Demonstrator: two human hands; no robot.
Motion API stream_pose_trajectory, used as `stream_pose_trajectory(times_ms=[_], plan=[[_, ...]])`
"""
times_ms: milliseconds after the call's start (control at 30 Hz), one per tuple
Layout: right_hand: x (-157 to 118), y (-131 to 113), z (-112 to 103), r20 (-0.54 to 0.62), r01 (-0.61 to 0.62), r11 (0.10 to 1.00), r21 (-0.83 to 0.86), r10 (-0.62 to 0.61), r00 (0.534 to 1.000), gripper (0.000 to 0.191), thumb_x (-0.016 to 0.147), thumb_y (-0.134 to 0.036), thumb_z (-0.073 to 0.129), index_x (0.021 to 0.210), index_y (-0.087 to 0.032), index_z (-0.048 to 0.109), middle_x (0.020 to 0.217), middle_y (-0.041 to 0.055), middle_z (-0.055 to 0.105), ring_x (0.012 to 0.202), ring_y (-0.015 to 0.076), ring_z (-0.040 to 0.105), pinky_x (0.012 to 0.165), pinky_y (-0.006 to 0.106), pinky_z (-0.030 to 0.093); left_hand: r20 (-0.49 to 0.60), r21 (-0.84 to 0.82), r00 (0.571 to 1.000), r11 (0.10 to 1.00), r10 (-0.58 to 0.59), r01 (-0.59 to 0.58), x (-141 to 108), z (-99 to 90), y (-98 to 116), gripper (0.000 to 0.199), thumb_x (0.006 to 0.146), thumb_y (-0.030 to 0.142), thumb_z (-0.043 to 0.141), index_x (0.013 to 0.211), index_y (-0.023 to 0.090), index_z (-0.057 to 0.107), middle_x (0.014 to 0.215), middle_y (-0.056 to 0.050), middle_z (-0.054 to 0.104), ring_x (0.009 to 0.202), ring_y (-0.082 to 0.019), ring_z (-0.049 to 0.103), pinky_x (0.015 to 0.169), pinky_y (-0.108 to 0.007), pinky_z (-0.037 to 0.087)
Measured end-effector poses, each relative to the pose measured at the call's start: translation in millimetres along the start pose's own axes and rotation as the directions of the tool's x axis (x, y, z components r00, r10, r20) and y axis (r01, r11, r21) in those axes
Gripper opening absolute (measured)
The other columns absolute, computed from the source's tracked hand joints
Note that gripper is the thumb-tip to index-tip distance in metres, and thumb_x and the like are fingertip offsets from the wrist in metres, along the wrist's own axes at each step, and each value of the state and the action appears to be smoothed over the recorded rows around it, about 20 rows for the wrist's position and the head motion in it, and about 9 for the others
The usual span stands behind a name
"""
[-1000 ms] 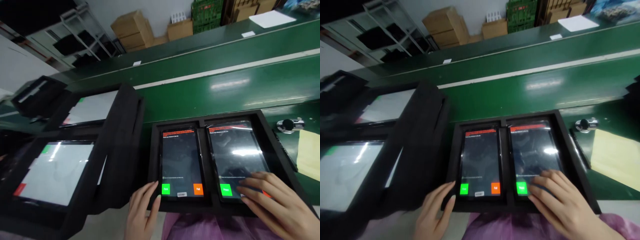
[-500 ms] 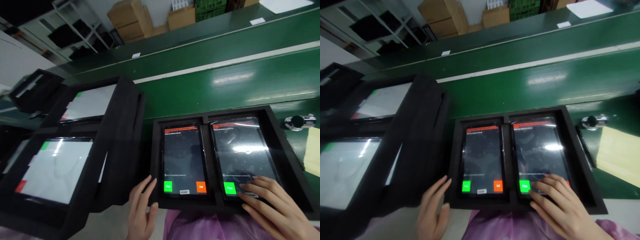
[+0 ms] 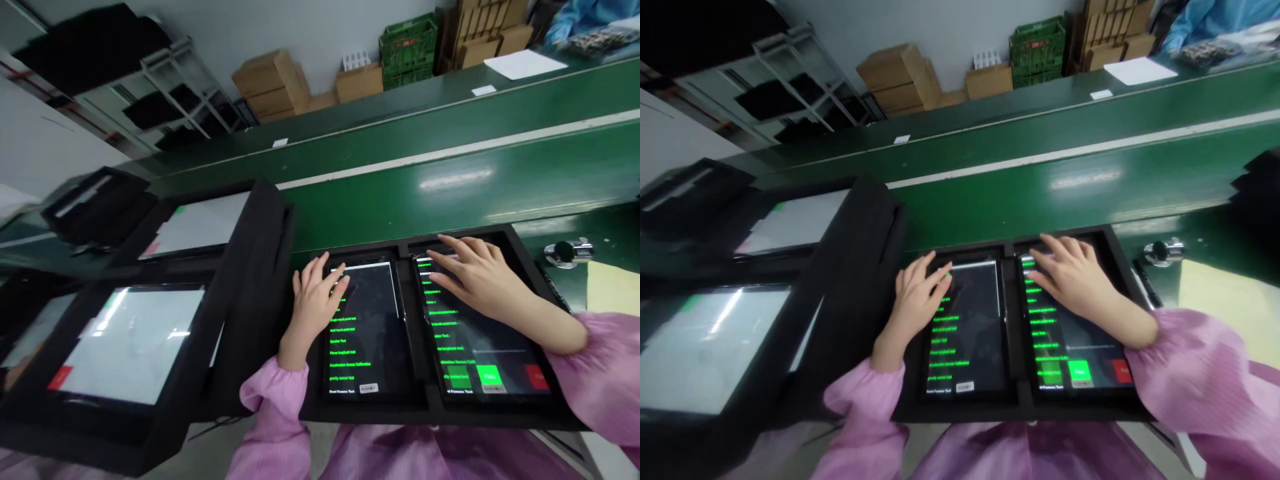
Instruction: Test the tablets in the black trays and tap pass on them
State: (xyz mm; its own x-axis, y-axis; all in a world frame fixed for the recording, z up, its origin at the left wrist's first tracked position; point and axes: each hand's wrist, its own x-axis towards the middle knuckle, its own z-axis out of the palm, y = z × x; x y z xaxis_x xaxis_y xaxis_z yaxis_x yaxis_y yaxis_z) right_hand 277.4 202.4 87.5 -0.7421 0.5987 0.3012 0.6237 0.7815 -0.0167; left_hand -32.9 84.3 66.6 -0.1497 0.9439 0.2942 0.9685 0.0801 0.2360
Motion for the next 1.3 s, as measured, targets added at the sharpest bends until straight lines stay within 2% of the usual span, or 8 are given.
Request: stream_pose_trajectory(times_ms=[167,300,633,833,1033,1133,1200,1300], plan=[[1.8,-0.3,7.2,-0.108,0.122,0.991,0.050,-0.116,0.987,0.056,0.113,-0.045,0.037,0.089,-0.023,0.082,0.130,0.0127,0.072,0.115,0.0312,0.062,0.090,0.045,0.051,-0.148,-0.054,0.987,0.996,0.056,-0.065,-15.5,0.7,-1.3,0.042,0.107,0.038,0.045,0.091,0.029,0.082,0.128,-0.011,0.074,0.128,-0.034,0.062,0.115,-0.066,0.038],[-4.8,-0.3,1.3,-0.204,0.063,0.995,0.073,-0.047,0.978,0.050,0.113,-0.041,0.039,0.098,-0.022,0.083,0.123,0.0130,0.074,0.108,0.0283,0.066,0.086,0.042,0.053,-0.282,-0.073,0.959,0.997,0.012,-0.034,-16.1,2.2,-4.9,0.046,0.109,0.036,0.038,0.098,0.027,0.081,0.118,-0.010,0.077,0.116,-0.028,0.068,0.110,-0.053,0.045],[-4.4,-1.0,13.9,-0.113,0.052,0.998,-0.047,-0.057,0.992,0.038,0.111,-0.036,0.047,0.107,-0.024,0.083,0.126,0.0145,0.073,0.108,0.0309,0.067,0.079,0.042,0.057,-0.113,-0.050,0.993,0.998,0.043,-0.049,-14.6,10.1,-6.6,0.035,0.106,0.035,0.046,0.111,0.030,0.080,0.133,-0.013,0.071,0.128,-0.037,0.063,0.113,-0.072,0.039],[-4.4,1.9,16.7,-0.160,0.080,0.996,-0.039,-0.085,0.983,0.042,0.112,-0.033,0.042,0.106,-0.022,0.083,0.121,0.0146,0.075,0.102,0.0302,0.069,0.075,0.042,0.059,-0.107,-0.041,0.994,0.998,0.038,-0.043,-15.2,11.9,-8.8,0.037,0.107,0.033,0.044,0.114,0.030,0.080,0.133,-0.013,0.072,0.130,-0.034,0.062,0.115,-0.068,0.039],[-4.2,3.0,20.8,-0.104,0.054,0.998,0.027,-0.051,0.993,0.039,0.111,-0.034,0.044,0.109,-0.024,0.082,0.122,0.0134,0.075,0.103,0.0308,0.070,0.076,0.044,0.061,-0.099,-0.021,0.994,0.999,0.047,-0.049,-15.8,12.0,-7.1,0.039,0.107,0.033,0.042,0.112,0.030,0.080,0.131,-0.012,0.072,0.128,-0.033,0.063,0.114,-0.066,0.042],[-4.3,12.3,15.2,-0.097,-0.018,0.998,0.061,0.024,0.995,0.046,0.112,-0.045,0.040,0.111,-0.025,0.082,0.122,0.0144,0.075,0.104,0.0333,0.070,0.071,0.045,0.060,-0.130,0.020,0.991,0.999,0.040,-0.038,-14.5,10.4,-6.2,0.041,0.107,0.035,0.040,0.113,0.027,0.080,0.134,-0.015,0.070,0.128,-0.035,0.062,0.112,-0.067,0.044],[-6.3,24.2,9.8,-0.125,-0.167,0.985,0.037,0.170,0.977,0.053,0.110,-0.053,0.037,0.113,-0.024,0.081,0.124,0.0168,0.073,0.108,0.0384,0.068,0.071,0.050,0.060,-0.192,0.066,0.981,0.997,-0.015,0.028,-11.8,10.1,-6.6,0.043,0.107,0.037,0.040,0.113,0.022,0.079,0.138,-0.019,0.067,0.130,-0.038,0.060,0.112,-0.069,0.044],[-12.4,43.9,7.1,-0.130,-0.441,0.897,-0.007,0.437,0.890,0.056,0.107,-0.057,0.037,0.097,-0.022,0.081,0.129,0.0192,0.070,0.114,0.0473,0.063,0.075,0.063,0.058,-0.206,0.110,0.970,0.983,-0.125,0.150,-4.7,12.4,-8.4,0.045,0.106,0.039,0.040,0.113,0.018,0.079,0.143,-0.024,0.062,0.135,-0.044,0.055,0.110,-0.080,0.038]])
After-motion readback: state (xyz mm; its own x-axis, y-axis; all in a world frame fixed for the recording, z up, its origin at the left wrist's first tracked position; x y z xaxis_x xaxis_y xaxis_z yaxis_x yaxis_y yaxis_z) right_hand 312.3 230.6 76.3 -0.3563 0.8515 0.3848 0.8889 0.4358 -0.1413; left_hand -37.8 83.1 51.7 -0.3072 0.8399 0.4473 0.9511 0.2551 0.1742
